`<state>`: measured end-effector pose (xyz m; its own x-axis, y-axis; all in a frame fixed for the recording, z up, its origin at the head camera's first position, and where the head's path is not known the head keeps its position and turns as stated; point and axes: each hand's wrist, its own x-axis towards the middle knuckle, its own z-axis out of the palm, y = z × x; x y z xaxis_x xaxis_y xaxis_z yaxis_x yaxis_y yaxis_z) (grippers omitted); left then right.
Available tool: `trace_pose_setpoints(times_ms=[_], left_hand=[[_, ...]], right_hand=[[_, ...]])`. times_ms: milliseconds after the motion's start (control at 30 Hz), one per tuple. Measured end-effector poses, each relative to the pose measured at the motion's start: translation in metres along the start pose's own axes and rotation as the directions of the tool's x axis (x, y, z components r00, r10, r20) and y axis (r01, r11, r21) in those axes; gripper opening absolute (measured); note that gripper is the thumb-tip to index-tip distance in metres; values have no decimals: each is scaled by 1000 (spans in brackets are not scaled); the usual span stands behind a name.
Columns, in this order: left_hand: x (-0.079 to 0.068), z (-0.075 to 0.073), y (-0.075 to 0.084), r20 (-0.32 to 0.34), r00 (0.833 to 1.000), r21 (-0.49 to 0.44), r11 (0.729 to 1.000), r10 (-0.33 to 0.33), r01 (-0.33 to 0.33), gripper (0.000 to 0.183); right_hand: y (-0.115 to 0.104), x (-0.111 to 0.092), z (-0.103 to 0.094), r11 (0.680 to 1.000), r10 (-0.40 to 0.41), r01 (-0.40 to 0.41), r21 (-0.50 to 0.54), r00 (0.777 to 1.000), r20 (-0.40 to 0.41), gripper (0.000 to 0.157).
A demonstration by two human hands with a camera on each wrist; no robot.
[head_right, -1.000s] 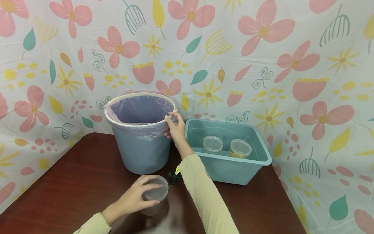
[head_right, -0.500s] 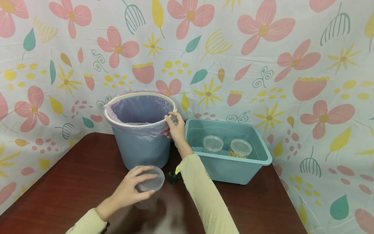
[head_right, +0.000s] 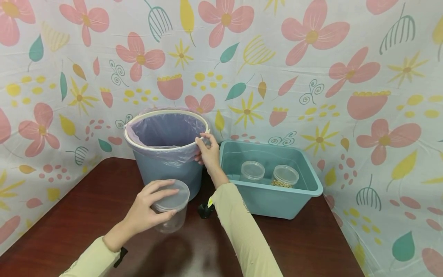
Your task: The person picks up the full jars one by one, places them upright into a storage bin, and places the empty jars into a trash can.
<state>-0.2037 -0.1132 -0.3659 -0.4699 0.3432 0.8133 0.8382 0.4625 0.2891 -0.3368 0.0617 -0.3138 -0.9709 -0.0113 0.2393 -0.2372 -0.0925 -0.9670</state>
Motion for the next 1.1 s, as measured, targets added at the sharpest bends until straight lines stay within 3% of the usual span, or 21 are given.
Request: trace_pose_setpoints(times_ms=[267,533,800,967,1100], left_hand=[[27,-22,6,-83,992,3,996,92,-92,38],[59,-46,11,-176,967,40,983,182,-178,41],[90,-75,15,-277,949,-4,987,152,-160,36],[105,-86,18,-365,918,39,988,156,-152,39],[116,-90,17,-460,877,64,990,138,-122,47]], right_hand=[[0,-1,0,1000,-5,5,-4,1000,-1,31],[1,-1,0,1000,9,-9,-4,1000,4,30],[0,-1,0,1000,10,-10,-7,1000,1,33],[-1,0,0,1000,10,-10,-9,1000,10,36],[-1,0,0,1000,6,-6,-8,1000,5,36]])
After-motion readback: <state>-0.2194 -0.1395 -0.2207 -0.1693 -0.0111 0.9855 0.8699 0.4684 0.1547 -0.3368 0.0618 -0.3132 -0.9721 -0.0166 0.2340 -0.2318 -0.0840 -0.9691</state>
